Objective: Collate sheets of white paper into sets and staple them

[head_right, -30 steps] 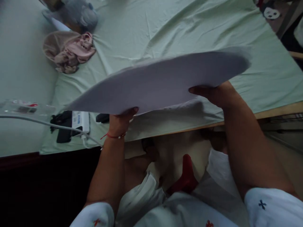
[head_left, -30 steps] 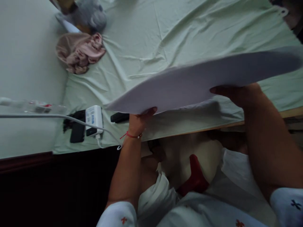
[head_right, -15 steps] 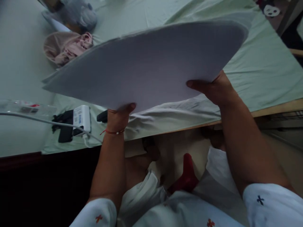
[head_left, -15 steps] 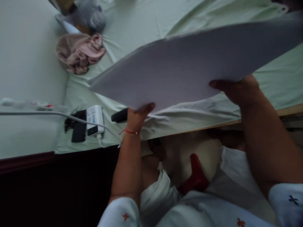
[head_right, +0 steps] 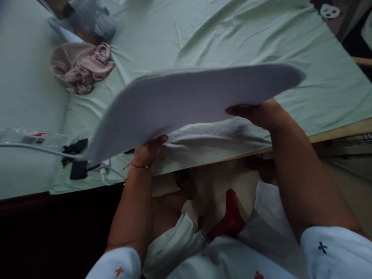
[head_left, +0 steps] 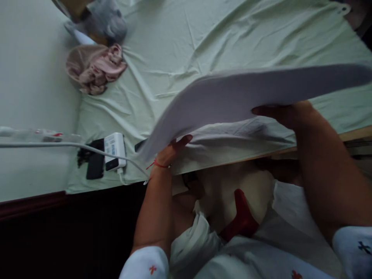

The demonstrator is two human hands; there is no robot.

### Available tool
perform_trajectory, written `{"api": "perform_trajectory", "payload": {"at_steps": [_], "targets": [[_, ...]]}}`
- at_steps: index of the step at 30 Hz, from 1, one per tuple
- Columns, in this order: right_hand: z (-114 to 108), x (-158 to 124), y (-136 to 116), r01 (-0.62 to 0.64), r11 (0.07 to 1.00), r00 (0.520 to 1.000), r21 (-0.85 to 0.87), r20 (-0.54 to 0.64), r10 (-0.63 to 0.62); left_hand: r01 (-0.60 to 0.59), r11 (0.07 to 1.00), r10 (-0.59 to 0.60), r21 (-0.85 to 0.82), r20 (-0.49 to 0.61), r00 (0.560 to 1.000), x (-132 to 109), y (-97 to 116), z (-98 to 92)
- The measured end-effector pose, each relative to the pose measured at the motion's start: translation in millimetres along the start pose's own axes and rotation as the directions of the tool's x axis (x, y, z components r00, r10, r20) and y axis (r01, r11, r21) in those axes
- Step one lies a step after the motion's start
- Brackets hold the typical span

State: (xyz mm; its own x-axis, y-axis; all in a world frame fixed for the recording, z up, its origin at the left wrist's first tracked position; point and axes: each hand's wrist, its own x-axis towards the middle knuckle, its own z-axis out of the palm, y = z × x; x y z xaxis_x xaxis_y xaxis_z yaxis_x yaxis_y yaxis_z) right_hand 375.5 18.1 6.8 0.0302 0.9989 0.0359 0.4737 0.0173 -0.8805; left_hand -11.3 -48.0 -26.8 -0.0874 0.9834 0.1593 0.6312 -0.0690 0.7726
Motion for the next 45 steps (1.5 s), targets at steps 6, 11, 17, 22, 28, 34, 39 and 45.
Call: {"api": "perform_trajectory", "payload": {"at_steps": [6, 11, 17, 22, 28, 34, 39, 45], "targets": [[0.7, -1.6, -15.5, -0.059, 0.998, 0.996, 0.029, 0.066, 0.057, 0.022, 1.0, -0.021, 0.013, -0.055, 0.998, 3.0, 5.5, 7.3], [7.2, 0.8, -21.0, -0.058, 0.953, 0.996, 0.297, 0.085, 0.034, 0.061, 0.971, -0.094, -0.232, -0.132, 0.987, 5.9, 12.4, 10.5], [17.0, 5.8, -24.4, -0.233, 0.796, 0.972, 0.558, 0.158, 0.173, 0.317, 0.697, -0.367, -0.644, 0.059, 0.928, 2.6, 32.4, 13.6], [18.5, 7.1, -29.0, -0.215, 0.768, 0.975, 0.604, 0.088, 0.204, 0.463, 0.546, -0.38, -0.698, 0.286, 0.88, -5.6, 48.2, 6.3], [16.9, 9.7, -22.9, -0.094, 0.764, 0.992, 0.638, -0.009, 0.13, 0.632, 0.507, -0.279, -0.586, 0.582, 0.764, -6.9, 56.0, 0.8], [13.4, 8.0, -22.2, -0.081, 0.77, 0.996, 0.633, 0.033, 0.077, 0.59, 0.61, -0.315, -0.529, 0.521, 0.793, -7.8, 59.0, 5.2], [14.5, 13.6, -14.1, -0.023, 0.804, 0.999, 0.595, -0.01, 0.036, 0.492, 0.722, -0.281, -0.486, 0.444, 0.851, -13.6, 57.5, 6.3], [17.3, 16.2, -12.2, 0.043, 0.831, 0.993, 0.554, -0.115, 0.025, 0.477, 0.642, -0.338, -0.601, 0.337, 0.879, -11.9, 68.6, 8.6]]}}
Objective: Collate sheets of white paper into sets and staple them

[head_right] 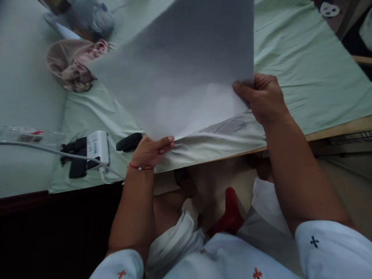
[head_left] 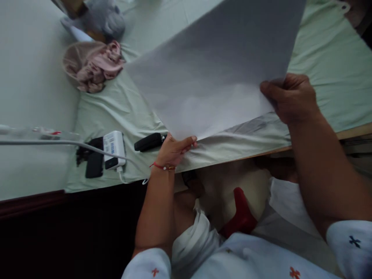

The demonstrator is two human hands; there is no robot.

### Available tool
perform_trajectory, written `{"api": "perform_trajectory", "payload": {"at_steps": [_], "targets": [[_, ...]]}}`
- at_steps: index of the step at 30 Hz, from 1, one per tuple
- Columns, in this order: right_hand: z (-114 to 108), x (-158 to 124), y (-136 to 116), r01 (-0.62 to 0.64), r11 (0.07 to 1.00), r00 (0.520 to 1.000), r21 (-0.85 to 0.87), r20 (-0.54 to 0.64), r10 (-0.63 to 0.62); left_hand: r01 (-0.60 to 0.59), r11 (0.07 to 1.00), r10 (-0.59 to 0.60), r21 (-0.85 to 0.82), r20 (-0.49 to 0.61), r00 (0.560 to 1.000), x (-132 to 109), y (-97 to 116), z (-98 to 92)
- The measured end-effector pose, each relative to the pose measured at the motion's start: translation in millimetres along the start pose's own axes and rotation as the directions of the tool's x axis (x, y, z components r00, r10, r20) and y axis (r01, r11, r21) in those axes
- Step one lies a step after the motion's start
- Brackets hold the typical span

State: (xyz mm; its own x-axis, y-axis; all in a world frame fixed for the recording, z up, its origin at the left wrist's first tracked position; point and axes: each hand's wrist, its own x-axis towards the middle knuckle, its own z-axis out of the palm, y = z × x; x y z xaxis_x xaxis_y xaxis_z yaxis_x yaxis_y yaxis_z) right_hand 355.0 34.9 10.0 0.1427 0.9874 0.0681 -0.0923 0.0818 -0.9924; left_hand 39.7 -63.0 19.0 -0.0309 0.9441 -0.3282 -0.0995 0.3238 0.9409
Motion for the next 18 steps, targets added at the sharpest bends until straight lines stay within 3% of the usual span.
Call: {"api": "perform_trajectory", "payload": {"at_steps": [3, 6, 11, 15, 18], "targets": [[2.8, 0.9, -1.8, -0.005, 1.0, 1.0, 0.024, -0.022, 0.005, 0.034, 0.987, -0.041, -0.155, -0.045, 0.998, 1.7, 2.9, 6.7], [4.2, 3.3, -1.1, 0.006, 0.999, 0.999, 0.039, -0.039, -0.005, 0.097, 0.964, -0.106, -0.246, -0.025, 0.994, 3.0, 3.3, 12.0], [5.8, 4.7, -0.7, 0.026, 0.998, 0.997, 0.054, -0.072, -0.022, 0.012, 0.993, -0.017, -0.114, -0.04, 0.999, 0.8, -2.2, 14.9], [6.8, 0.0, -9.8, -0.115, 0.987, 0.992, 0.115, -0.035, 0.12, -0.044, 0.998, 0.043, -0.039, -0.015, 0.999, -5.4, -5.7, 10.0], [5.7, -4.8, -17.0, -0.305, 0.939, 0.952, 0.16, 0.073, 0.297, -0.01, 0.999, 0.011, -0.033, 0.013, 1.0, -9.3, -4.7, 5.1]]}}
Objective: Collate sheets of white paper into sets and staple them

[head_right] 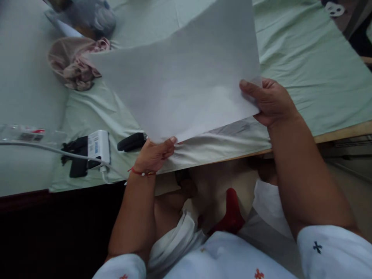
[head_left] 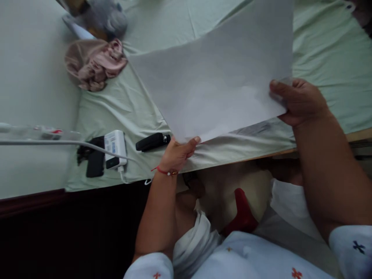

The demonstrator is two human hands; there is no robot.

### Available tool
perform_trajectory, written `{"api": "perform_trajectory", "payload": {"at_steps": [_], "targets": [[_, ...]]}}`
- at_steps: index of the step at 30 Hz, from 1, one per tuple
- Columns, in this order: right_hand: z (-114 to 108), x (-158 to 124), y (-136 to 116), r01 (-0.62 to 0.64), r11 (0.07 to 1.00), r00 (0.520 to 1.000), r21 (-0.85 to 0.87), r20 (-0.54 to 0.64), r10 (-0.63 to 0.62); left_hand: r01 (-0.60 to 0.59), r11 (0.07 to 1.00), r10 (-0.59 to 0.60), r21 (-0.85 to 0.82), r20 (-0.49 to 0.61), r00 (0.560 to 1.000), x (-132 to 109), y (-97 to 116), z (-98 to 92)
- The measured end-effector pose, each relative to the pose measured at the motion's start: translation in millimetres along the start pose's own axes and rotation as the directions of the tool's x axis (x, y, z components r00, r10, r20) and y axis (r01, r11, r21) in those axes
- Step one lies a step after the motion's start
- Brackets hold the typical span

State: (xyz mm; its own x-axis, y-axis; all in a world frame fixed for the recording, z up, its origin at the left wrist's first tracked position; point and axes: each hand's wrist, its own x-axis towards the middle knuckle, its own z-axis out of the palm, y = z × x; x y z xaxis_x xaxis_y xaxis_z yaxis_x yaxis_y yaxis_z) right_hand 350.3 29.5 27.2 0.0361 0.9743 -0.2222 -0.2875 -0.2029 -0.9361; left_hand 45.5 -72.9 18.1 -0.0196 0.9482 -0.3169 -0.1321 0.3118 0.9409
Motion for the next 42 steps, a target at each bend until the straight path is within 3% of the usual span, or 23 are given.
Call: {"api": "perform_trajectory", "payload": {"at_steps": [4, 8, 12, 18, 23, 27, 32, 34, 36, 39, 42], "targets": [[-0.5, -5.1, 0.5, -0.162, 0.985, 0.985, -0.052, 0.049, 0.164, 0.068, 0.996, -0.068, -0.057, 0.013, 0.998, -1.2, 2.7, -3.6], [-2.7, -5.8, 6.1, -0.108, 0.993, 0.99, -0.056, 0.09, 0.113, 0.118, 0.992, -0.119, -0.054, -0.022, 0.993, -0.8, 2.4, -5.3], [-5.3, -3.9, 9.5, -0.099, 0.988, 0.977, -0.119, 0.179, 0.119, 0.097, 0.995, -0.098, 0.025, 0.033, 0.995, -1.5, 0.1, -10.2], [2.1, -4.9, 5.7, -0.141, 0.972, 0.984, -0.189, 0.081, 0.159, 0.088, 0.995, -0.089, 0.056, 0.029, 0.996, -1.9, -6.0, -23.6], [6.9, -8.9, 2.7, -0.174, 0.959, 0.971, -0.225, 0.122, 0.205, 0.102, 0.995, -0.102, 0.013, -0.016, 0.995, -4.1, -5.0, -30.7], [6.9, -6.7, 2.1, -0.201, 0.909, 0.945, -0.366, 0.171, 0.278, 0.075, 0.995, -0.069, 0.072, -0.078, 0.995, -7.9, -3.8, -33.8], [12.9, -5.2, -0.8, -0.233, 0.894, 0.966, -0.383, 0.018, 0.26, -0.064, 0.969, 0.112, 0.24, -0.19, 0.975, -17.2, -11.9, -36.8], [15.9, -4.4, -0.5, -0.237, 0.888, 0.967, -0.395, -0.008, 0.255, -0.129, 0.925, 0.225, 0.356, -0.242, 0.944, -20.6, -15.9, -38.5], [18.0, -3.1, 0.8, -0.239, 0.875, 0.969, -0.422, -0.048, 0.241, -0.185, 0.867, 0.358, 0.464, -0.319, 0.878, -22.7, -18.6, -41.3], [19.7, -1.6, 3.5, -0.213, 0.894, 0.977, -0.394, -0.065, 0.204, -0.255, 0.787, 0.548, 0.561, -0.446, 0.708, -24.4, -19.3, -47.7], [21.9, -1.8, 7.0, -0.171, 0.935, 0.982, -0.311, 0.019, 0.186, -0.239, 0.724, 0.659, 0.647, -0.547, 0.515, -25.4, -16.9, -56.5]]}}
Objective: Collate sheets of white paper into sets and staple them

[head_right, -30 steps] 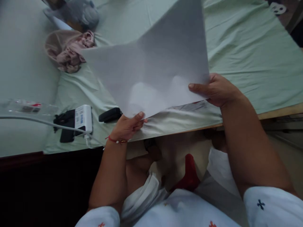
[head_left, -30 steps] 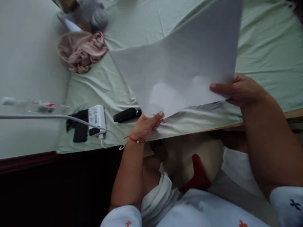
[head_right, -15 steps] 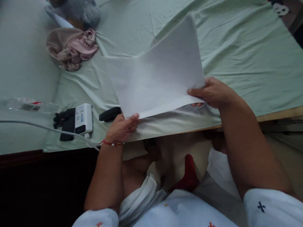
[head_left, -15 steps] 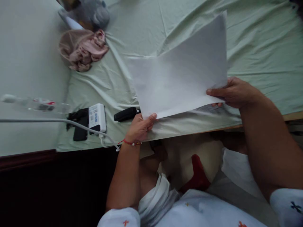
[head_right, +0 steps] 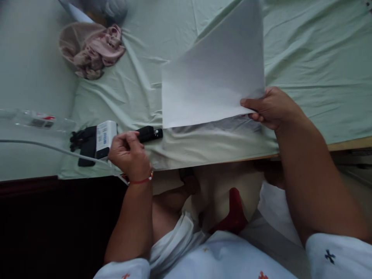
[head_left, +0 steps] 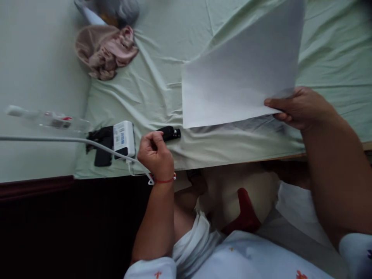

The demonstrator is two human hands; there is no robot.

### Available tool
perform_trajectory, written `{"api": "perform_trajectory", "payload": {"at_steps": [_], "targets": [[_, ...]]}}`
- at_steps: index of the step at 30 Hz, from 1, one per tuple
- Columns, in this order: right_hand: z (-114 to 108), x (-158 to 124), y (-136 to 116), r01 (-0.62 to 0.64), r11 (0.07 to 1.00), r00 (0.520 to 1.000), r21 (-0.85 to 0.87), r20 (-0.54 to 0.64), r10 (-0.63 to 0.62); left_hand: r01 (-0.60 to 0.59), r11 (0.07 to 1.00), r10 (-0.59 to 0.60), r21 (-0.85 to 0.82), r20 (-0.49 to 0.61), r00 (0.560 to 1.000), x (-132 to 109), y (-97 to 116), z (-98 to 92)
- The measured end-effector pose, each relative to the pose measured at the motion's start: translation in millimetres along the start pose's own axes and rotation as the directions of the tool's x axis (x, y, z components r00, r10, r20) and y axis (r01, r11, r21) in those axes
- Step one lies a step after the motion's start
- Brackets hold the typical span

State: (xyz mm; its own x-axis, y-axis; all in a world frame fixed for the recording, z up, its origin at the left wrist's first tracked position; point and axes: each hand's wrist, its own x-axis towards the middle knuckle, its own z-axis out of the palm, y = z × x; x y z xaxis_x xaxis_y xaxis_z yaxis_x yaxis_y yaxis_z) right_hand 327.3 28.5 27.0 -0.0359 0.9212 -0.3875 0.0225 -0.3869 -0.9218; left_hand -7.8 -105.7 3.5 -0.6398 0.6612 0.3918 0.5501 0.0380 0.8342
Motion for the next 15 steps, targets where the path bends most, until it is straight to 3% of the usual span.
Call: {"api": "perform_trajectory", "payload": {"at_steps": [3, 8, 11, 15], "targets": [[7.4, -1.5, 0.7, -0.015, 1.0, 0.998, 0.006, 0.053, 0.014, -0.031, 0.994, 0.039, 0.105, -0.079, 0.996, 9.7, -8.1, -5.0], [25.6, -7.7, -5.3, -0.117, 0.985, 0.993, -0.127, 0.017, 0.12, -0.099, 0.967, 0.087, 0.234, 0.063, 0.994, 27.8, -38.5, -3.9], [31.4, -8.4, -6.2, -0.128, 0.98, 0.989, -0.153, 0.055, 0.138, -0.108, 0.938, 0.064, 0.328, 0.144, 0.987, 33.2, -56.6, -1.1], [34.5, -7.5, -5.9, -0.14, 0.972, 0.983, -0.19, 0.088, 0.159, -0.126, 0.941, 0.058, 0.315, 0.217, 0.974, 35.2, -68.2, -2.6]]}}
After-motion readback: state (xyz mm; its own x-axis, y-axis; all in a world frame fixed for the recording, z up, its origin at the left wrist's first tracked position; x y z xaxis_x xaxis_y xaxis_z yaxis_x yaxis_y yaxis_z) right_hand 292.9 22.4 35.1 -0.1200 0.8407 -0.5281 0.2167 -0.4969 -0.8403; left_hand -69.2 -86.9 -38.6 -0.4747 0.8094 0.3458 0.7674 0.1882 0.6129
